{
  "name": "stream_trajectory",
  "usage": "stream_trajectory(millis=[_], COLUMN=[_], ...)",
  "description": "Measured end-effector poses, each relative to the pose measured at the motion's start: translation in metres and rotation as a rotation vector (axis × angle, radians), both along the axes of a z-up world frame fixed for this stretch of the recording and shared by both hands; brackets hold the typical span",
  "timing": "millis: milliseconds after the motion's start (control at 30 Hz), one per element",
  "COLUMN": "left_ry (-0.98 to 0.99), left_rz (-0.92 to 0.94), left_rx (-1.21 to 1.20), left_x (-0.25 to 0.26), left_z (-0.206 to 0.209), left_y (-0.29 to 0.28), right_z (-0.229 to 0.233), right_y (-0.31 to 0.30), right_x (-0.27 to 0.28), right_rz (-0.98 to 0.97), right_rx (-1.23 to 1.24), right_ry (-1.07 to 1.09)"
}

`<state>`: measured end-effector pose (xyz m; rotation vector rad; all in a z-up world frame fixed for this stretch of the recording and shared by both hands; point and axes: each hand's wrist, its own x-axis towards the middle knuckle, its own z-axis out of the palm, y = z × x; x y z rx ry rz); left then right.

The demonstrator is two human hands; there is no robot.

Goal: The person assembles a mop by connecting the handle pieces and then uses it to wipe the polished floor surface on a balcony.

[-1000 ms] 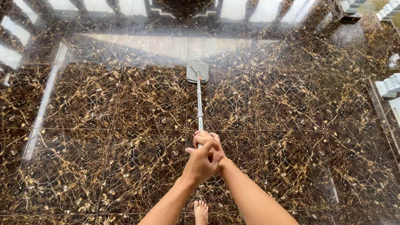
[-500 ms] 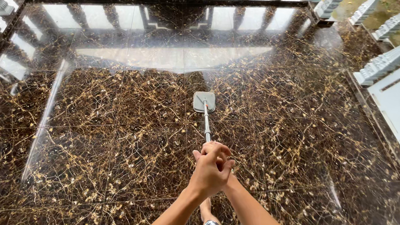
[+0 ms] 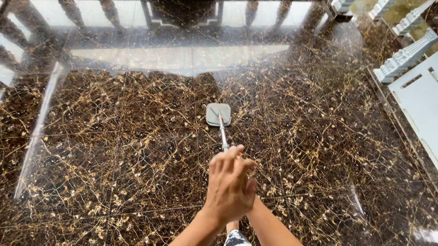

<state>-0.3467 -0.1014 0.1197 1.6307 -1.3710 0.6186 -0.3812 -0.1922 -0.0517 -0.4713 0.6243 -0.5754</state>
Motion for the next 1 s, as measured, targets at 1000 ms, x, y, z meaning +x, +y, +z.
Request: stream_trajectory(millis=[1000], left_ry=[0.802], left_rz=[-0.365], left_rx=[0.461], left_x=[0.090], left_z=[-0.114], left_y=[-0.249], right_z=[-0.024], right_y=[-0.270], right_x=[0.090], right_rz=[0.441], right_rx=[-1.708], right_ry=[0.444])
